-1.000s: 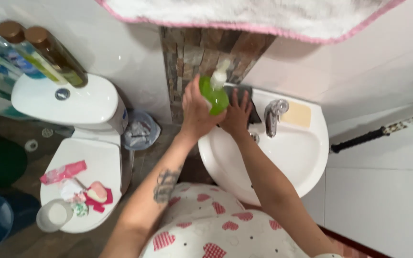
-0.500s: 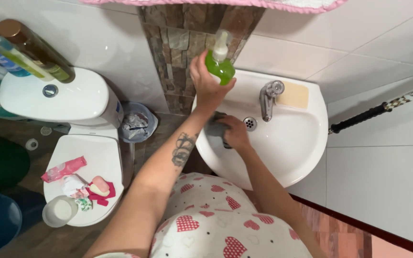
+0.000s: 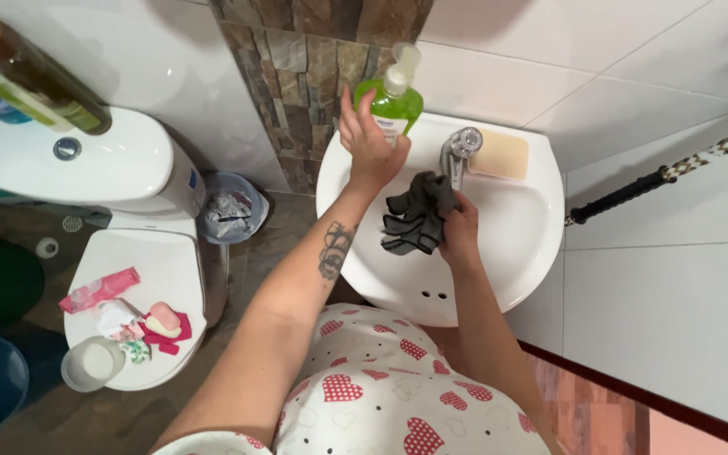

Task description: The person refills a clear soap dispenser with liquid soap from a green refill pouch, then wipes the dispenser with a cloth. The task occurs in a bathroom with a sink, toilet, and various toiletries visible.

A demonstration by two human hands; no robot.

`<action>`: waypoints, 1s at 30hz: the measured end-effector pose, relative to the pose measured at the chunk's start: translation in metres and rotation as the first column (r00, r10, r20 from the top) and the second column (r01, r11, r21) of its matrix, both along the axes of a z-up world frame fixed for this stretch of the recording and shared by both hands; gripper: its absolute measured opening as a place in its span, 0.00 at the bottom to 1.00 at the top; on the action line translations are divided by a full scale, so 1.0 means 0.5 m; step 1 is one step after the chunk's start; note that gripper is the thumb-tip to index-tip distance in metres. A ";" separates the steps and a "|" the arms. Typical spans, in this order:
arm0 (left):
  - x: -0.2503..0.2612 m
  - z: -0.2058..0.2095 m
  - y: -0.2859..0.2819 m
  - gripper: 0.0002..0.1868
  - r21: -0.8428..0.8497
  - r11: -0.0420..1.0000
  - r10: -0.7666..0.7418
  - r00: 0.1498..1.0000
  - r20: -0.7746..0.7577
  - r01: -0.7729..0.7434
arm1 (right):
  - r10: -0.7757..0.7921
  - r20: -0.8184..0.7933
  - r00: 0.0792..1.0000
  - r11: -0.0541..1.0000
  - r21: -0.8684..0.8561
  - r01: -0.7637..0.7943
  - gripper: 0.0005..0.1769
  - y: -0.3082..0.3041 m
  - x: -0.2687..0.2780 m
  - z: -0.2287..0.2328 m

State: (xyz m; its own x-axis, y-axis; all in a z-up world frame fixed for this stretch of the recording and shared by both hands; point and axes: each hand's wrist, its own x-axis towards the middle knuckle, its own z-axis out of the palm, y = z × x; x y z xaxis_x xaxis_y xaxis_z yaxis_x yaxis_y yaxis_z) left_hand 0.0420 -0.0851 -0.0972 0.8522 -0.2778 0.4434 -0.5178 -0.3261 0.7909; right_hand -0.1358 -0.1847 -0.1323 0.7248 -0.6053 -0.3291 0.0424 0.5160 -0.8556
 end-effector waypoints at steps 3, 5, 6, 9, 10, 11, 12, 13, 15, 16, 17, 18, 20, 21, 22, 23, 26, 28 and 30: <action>-0.001 -0.041 -0.001 0.48 0.034 0.999 0.009 1.000 -0.023 -0.008 | 0.030 0.044 0.999 0.999 0.017 -0.031 0.22 -0.010 0.004 -0.020; -0.004 -0.059 0.000 0.47 0.050 0.998 0.026 1.000 -0.006 -0.026 | 0.037 0.042 0.998 0.999 0.028 -0.038 0.23 -0.018 0.005 -0.030; -0.006 -0.068 -0.002 0.46 0.066 0.997 0.033 0.999 0.010 -0.033 | 0.034 0.041 0.999 0.999 0.039 -0.035 0.23 -0.023 0.006 -0.034; 0.006 -0.108 0.006 0.49 0.118 0.992 0.027 0.997 0.077 -0.036 | 0.021 0.044 0.999 0.995 0.096 -0.025 0.25 -0.028 0.008 -0.003; 0.009 -0.098 0.016 0.49 0.117 0.992 0.031 0.996 0.080 -0.041 | 0.025 0.047 0.999 0.995 0.095 -0.029 0.25 -0.030 0.010 0.008; 0.012 -0.087 0.026 0.54 0.121 0.993 0.008 1.000 0.010 -0.009 | 0.017 0.068 0.998 0.991 0.130 -0.026 0.25 -0.032 0.011 0.019; 0.014 -0.076 0.038 0.59 0.123 0.992 -0.018 0.998 -0.061 0.025 | 0.009 0.088 0.996 0.986 0.165 -0.023 0.26 -0.032 0.012 0.030; 0.013 -0.043 0.044 0.59 0.124 0.992 -0.014 0.998 -0.059 0.021 | 0.012 0.091 0.996 0.986 0.165 -0.027 0.26 -0.031 0.015 0.042; 0.005 0.020 0.061 0.61 0.266 0.963 0.025 0.966 -0.257 0.046 | 0.007 0.118 0.993 0.975 0.219 -0.033 0.25 -0.025 0.014 0.065; 0.002 0.016 0.071 0.61 0.267 0.963 0.030 0.966 -0.256 0.040 | 0.013 0.119 0.993 0.975 0.220 -0.039 0.25 -0.022 0.015 0.064; 0.000 0.013 0.081 0.54 0.372 0.927 0.070 0.950 -0.305 0.051 | 0.027 0.130 0.991 0.972 0.227 -0.056 0.24 -0.019 0.017 0.062; -0.001 0.010 0.087 0.49 0.469 0.881 0.113 0.930 -0.349 0.069 | 0.039 0.143 0.989 0.970 0.232 -0.072 0.24 -0.020 0.020 0.063; -0.002 -0.015 0.100 0.49 0.474 0.880 0.152 0.948 -0.280 -0.001 | 0.050 0.148 0.988 0.969 0.232 -0.084 0.25 -0.018 0.027 0.064; -0.002 -0.029 0.107 0.50 0.477 0.877 0.188 0.959 -0.212 -0.067 | 0.057 0.150 0.987 0.968 0.233 -0.091 0.25 -0.016 0.031 0.064; -0.009 -0.039 0.114 0.50 0.478 0.876 0.194 0.958 -0.212 -0.072 | 0.063 0.149 0.987 0.967 0.234 -0.097 0.25 -0.013 0.033 0.063; -0.015 -0.049 0.121 0.45 0.381 0.919 0.171 0.972 -0.161 -0.099 | 0.056 0.145 0.988 0.959 0.268 -0.093 0.24 -0.009 0.036 0.063; -0.022 -0.052 0.132 0.39 -0.104 0.994 -0.022 0.940 -0.341 -0.014 | 0.041 0.174 0.984 0.927 0.360 -0.102 0.23 0.009 0.056 0.065; -0.039 -0.037 0.138 0.39 -0.485 0.875 -0.269 0.837 -0.476 0.005 | 0.030 0.198 0.980 0.901 0.420 -0.113 0.23 0.039 0.067 0.075; -0.068 -0.010 0.144 0.44 -0.752 0.655 -0.646 0.463 -0.607 -0.072 | 0.049 0.295 0.954 0.901 0.400 -0.170 0.21 0.083 0.078 0.094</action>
